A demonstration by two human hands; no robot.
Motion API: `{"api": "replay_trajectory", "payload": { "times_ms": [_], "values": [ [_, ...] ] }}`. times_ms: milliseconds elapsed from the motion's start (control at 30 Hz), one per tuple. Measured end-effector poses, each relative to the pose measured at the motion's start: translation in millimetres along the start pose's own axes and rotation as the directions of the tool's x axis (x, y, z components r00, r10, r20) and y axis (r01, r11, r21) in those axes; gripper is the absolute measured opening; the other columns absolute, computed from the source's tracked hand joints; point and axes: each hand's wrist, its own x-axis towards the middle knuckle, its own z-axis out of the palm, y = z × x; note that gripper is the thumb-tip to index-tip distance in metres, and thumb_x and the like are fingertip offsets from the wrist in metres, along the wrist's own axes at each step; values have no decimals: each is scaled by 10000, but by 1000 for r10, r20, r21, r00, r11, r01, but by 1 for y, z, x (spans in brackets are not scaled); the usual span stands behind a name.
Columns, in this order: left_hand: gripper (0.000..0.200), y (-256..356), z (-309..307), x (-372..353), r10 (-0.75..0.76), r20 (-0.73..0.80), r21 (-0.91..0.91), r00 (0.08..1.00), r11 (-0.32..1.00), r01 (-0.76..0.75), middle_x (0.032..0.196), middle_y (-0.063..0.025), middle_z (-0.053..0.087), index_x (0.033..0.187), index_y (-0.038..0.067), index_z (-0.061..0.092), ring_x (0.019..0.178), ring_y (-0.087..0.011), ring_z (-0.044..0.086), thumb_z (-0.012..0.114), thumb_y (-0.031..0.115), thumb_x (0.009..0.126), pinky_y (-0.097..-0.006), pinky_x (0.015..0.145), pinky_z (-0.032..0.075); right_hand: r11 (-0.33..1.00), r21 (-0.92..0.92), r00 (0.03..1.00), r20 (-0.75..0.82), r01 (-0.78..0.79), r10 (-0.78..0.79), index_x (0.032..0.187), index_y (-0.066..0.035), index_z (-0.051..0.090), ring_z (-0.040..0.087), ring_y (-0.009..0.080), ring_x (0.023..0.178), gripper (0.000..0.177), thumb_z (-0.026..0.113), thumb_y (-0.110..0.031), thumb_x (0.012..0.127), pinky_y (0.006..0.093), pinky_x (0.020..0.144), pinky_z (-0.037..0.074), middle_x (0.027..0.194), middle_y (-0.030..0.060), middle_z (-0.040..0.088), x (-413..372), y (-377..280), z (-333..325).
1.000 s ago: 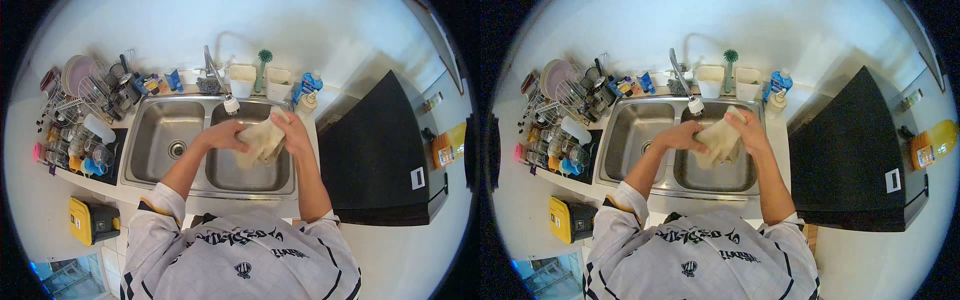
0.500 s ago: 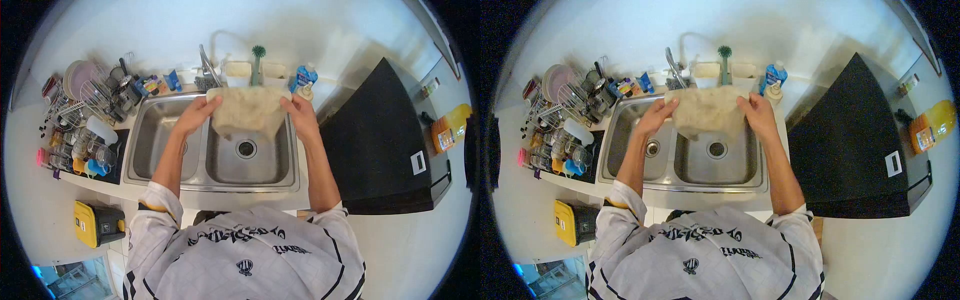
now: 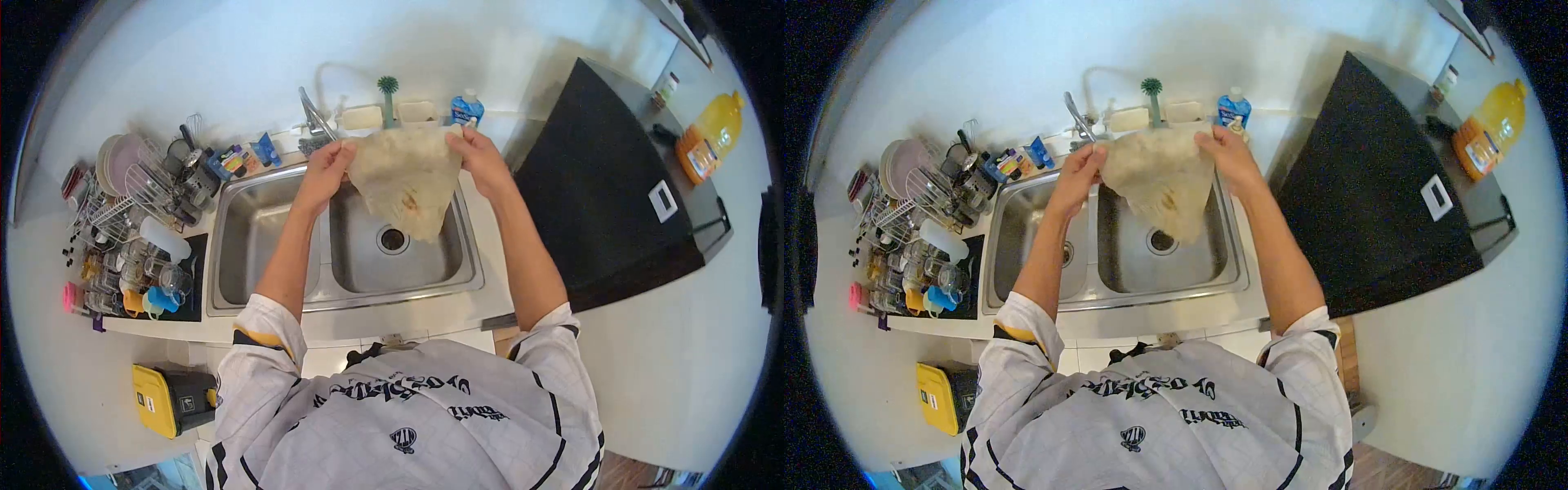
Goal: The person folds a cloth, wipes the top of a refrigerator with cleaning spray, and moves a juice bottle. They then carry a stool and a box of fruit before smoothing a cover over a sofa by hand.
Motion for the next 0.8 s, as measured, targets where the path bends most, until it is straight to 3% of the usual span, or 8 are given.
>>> {"api": "replay_trajectory", "payload": {
  "times_ms": [100,167,267,367,433,500,667,800],
  "values": [
    [323,-3,7,-7,86,-22,68,996,994,-84,680,95,358,783,78,570,642,-32,328,560,346,962,-217,555,303,998,41,999,3,-42,42,1057,-37,626,582,131,887,234,611,-223,916,297,825,449,951,29,650,-37,-19,-12],
    [332,-2,12,-29,127,9,89,992,988,-128,677,92,365,779,64,556,645,-38,331,563,343,958,-218,558,299,998,62,1000,17,-7,6,1097,-37,624,574,131,962,252,611,-202,908,303,887,428,1003,39,658,-68,-25,-16],
    [324,3,23,-98,185,65,211,981,958,-195,683,64,425,775,13,558,657,-65,363,582,289,942,-240,572,332,992,-103,996,59,73,-67,1125,-16,618,559,131,1014,278,615,-154,884,305,920,415,1058,42,653,-136,-11,-27],
    [257,-39,20,-191,150,181,354,972,912,-207,677,-14,505,820,-16,595,665,-103,414,588,216,930,-281,599,394,914,-394,991,55,-92,124,1098,-5,618,558,142,1026,288,640,-93,824,306,941,416,1092,66,643,-229,24,-26],
    [221,-86,34,-257,201,113,338,973,913,-228,712,-97,586,905,-23,630,680,-135,509,578,191,927,-303,640,442,911,-390,980,82,-136,181,1048,-10,619,573,159,1016,269,649,-51,785,308,931,432,1082,87,642,-286,85,-25],
    [232,-104,40,-307,-76,166,266,983,964,29,793,-141,653,973,-21,653,742,-177,606,568,190,926,-313,698,474,930,-348,981,106,-118,164,1011,-10,618,587,179,1018,254,639,-17,757,312,923,443,1072,100,645,-337,145,-24],
    [229,-116,55,-371,-99,84,358,992,931,63,845,-167,672,992,-10,660,801,-240,657,549,181,932,-331,734,491,857,-500,988,18,-122,152,963,-10,631,608,220,1019,231,606,18,736,322,914,454,1039,113,658,-390,149,-3],
    [254,-118,57,-384,-161,88,350,983,929,121,908,-162,689,986,-20,661,861,-253,662,545,203,941,-336,799,490,876,-454,980,34,-161,197,948,-13,640,615,221,997,223,608,21,730,318,904,458,1010,110,665,-398,162,-5]
  ]
}}
